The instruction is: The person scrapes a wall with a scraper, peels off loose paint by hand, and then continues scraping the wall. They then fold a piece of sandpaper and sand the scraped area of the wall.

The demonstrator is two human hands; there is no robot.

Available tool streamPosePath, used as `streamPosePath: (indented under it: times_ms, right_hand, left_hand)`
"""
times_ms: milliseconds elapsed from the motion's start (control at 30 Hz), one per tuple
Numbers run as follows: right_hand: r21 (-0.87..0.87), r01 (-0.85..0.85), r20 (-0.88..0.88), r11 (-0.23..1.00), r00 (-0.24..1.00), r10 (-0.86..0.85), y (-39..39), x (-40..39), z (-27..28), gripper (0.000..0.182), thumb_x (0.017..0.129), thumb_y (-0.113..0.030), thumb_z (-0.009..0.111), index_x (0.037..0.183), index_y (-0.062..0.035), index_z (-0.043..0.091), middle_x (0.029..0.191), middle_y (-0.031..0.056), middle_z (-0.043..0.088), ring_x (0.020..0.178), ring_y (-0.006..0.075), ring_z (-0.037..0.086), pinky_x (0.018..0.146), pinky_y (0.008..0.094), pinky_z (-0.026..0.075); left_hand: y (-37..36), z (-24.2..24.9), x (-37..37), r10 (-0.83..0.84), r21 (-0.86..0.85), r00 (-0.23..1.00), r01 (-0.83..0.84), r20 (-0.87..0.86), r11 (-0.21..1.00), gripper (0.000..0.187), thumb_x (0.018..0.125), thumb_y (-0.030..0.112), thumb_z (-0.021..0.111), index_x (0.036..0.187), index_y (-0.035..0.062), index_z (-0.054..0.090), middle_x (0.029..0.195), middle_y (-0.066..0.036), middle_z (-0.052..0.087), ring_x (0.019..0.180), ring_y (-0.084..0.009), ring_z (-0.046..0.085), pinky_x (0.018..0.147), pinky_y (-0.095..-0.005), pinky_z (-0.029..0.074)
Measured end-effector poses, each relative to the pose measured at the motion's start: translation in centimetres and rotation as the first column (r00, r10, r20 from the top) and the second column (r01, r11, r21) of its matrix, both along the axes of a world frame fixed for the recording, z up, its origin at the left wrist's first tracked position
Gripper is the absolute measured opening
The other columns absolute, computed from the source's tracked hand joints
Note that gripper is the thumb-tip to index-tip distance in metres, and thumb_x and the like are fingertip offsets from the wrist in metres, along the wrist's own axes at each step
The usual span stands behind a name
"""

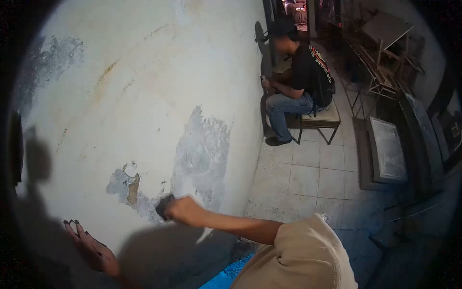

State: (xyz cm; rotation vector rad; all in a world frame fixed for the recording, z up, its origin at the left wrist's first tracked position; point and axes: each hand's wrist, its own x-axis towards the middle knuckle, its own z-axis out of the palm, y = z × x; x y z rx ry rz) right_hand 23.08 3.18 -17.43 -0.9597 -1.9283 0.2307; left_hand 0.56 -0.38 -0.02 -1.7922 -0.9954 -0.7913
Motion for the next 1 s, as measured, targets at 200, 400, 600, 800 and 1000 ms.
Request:
streamPosePath:
  times_ms: [200, 400, 600, 800, 1000]
  right_hand:
    - [-0.096, 0.006, -0.063, 0.995, 0.998, -0.012, -1.7, 3.0, 2.5, 0.012, 0.07, -0.01, 0.06, 0.079, -0.0161, 0.065, 0.078, 0.0021, 0.063, 0.08, 0.0227, 0.062, 0.061, 0.0376, 0.05]
    - [-0.068, 0.008, -0.021, 0.998, 1.0, -0.009, -1.6, -0.2, 1.1, 0.014, 0.065, -0.009, 0.064, 0.078, -0.0134, 0.063, 0.079, 0.0005, 0.062, 0.074, 0.0205, 0.06, 0.06, 0.034, 0.05]
    - [-0.054, 0.044, -0.175, 0.998, 0.983, -0.053, -1.7, 3.3, 4.8, 0.006, 0.07, -0.009, 0.059, 0.075, -0.0109, 0.06, 0.075, 0.0035, 0.059, 0.078, 0.0235, 0.061, 0.061, 0.0365, 0.05]
    - [-0.038, -0.011, -0.042, 0.999, 0.999, 0.01, -1.1, 0.6, 1.1, 0.009, 0.066, -0.009, 0.065, 0.072, -0.0115, 0.059, 0.074, -0.0001, 0.06, 0.073, 0.0207, 0.06, 0.057, 0.0355, 0.049]
    - [-0.025, -0.016, -0.136, 1.0, 0.991, 0.012, -0.6, -0.2, 1.3, 0.013, 0.062, -0.006, 0.065, 0.073, -0.0103, 0.059, 0.074, 0.001, 0.059, 0.075, 0.022, 0.06, 0.06, 0.0353, 0.049]
  left_hand:
    - [-0.3, 0.6, 0.3, -0.039, 0.022, 0.999, 0.039, 0.012, 0.999, 0.028, 0.097, 0.006, 0.036, 0.117, -0.0055, 0.051, 0.127, -0.029, 0.045, 0.111, -0.0407, 0.053, 0.084, -0.0403, 0.051]
    - [-0.4, 0.5, 0.6, -0.041, 0.024, 0.999, 0.04, 0.02, 0.999, 0.028, 0.097, 0.007, 0.035, 0.116, -0.0067, 0.051, 0.126, -0.03, 0.045, 0.11, -0.0406, 0.053, 0.084, -0.0408, 0.051]
    - [0.3, 0.1, 0.4, -0.012, 0.037, 1.0, 0.012, 0.003, 0.999, 0.028, 0.097, 0.007, 0.035, 0.116, -0.0064, 0.051, 0.127, -0.029, 0.045, 0.111, -0.0398, 0.053, 0.084, -0.04, 0.051]
    - [0.0, 0.0, 0.7, -0.028, 0.013, 0.998, 0.027, 0.051, 1.0, 0.027, 0.097, 0.006, 0.037, 0.117, -0.0035, 0.052, 0.126, -0.028, 0.046, 0.11, -0.0401, 0.053, 0.083, -0.0404, 0.051]
    - [0.3, 0.1, -0.2, 0.045, 0.038, 0.999, -0.045, -0.019, 0.998, 0.027, 0.097, 0.006, 0.035, 0.117, -0.0036, 0.05, 0.127, -0.028, 0.045, 0.111, -0.0398, 0.053, 0.082, -0.0403, 0.052]
